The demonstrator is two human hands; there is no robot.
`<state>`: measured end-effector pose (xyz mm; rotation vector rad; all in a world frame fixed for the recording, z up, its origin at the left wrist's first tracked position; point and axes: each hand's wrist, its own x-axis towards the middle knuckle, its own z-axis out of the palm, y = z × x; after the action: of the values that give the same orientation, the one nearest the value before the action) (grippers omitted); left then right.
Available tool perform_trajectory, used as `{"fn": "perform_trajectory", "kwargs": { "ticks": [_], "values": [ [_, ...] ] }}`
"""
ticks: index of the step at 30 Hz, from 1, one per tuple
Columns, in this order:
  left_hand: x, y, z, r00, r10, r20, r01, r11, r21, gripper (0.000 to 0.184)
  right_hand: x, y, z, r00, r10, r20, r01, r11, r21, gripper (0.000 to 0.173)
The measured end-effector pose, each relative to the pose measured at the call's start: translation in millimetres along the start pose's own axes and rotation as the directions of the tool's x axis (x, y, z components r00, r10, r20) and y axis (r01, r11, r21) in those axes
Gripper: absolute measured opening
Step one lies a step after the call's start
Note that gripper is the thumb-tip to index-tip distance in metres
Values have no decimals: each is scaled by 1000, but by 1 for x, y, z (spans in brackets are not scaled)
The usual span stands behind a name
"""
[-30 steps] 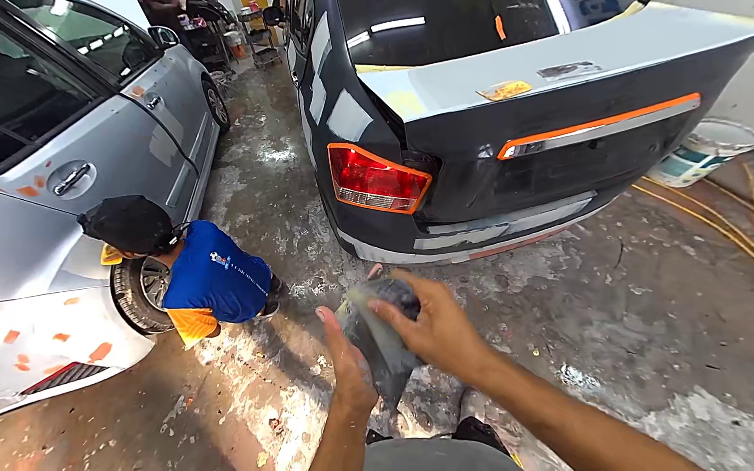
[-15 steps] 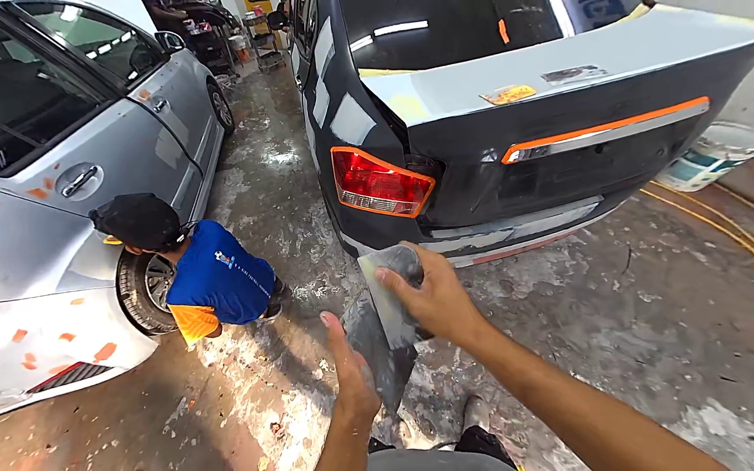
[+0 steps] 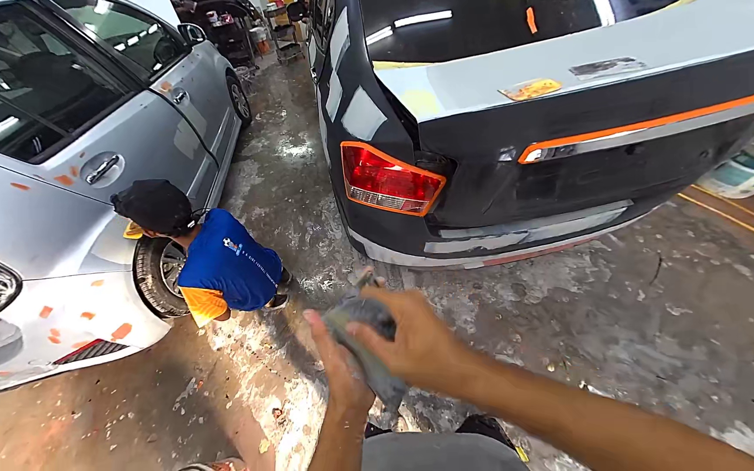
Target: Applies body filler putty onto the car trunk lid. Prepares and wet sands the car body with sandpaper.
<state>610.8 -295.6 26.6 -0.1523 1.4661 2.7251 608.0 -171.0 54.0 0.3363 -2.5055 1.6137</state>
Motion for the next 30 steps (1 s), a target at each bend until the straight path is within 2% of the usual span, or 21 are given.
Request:
{"fn": "perform_trajectory", "kwargs": {
  "ticks": [2, 4, 5, 8, 11, 15, 18, 22, 24, 26, 28, 29, 30],
  "values": [
    [0, -4, 9, 999, -8, 31, 8, 1000, 0, 76, 3, 6, -15, 1000, 14, 12, -13, 999, -33, 26],
    [-2, -10, 20, 998, -42, 36, 40, 998, 55, 75, 12, 19, -34, 995, -4, -95, -3, 997, -71, 19],
    [-2, -13, 28, 999, -42, 24, 41, 998, 50, 73, 10, 19, -38, 995, -17, -99, 11, 998, -66, 18],
    [-2, -29, 53, 1000, -26, -2, 26, 1000, 3, 71, -6, 19, -52, 999, -25, 25, 27, 997, -74, 26],
    [-10, -46, 75, 999, -30, 24, 30, 999, 31, 64, 3, 39, -91, 997, -24, -77, 18, 997, -79, 20],
    [-16, -66, 116, 999, 37, -5, -38, 999, -20, 63, -19, 42, -122, 1000, -17, 22, 17, 1000, -11, 25],
    [-28, -83, 143, 1000, 20, 13, -21, 998, 51, 67, -14, 60, -166, 996, -7, -84, 6, 1000, -13, 19],
    [-37, -100, 172, 999, 5, -37, -5, 1000, 10, 75, -44, 62, -181, 995, -28, 97, 21, 997, 74, 25],
    [-41, -111, 184, 998, -65, -9, 64, 995, -75, 76, -45, 75, -203, 995, -17, 96, 10, 997, 79, 23],
    [-41, -119, 194, 995, -95, 33, 99, 981, -168, 67, -50, 84, -220, 999, -16, 38, 14, 999, 29, 24],
    [-43, -131, 200, 987, -132, 90, 151, 956, -251, 60, -70, 89, -226, 999, -49, -21, 47, 993, -106, 27],
    [-46, -137, 202, 978, -173, 116, 200, 935, -292, 60, -85, 90, -224, 992, -112, -51, 100, 975, -198, 29],
    [-50, -143, 208, 974, -215, 73, 227, 933, -278, 60, -99, 90, -219, 971, -219, -94, 181, 933, -310, 28]
  ]
}}
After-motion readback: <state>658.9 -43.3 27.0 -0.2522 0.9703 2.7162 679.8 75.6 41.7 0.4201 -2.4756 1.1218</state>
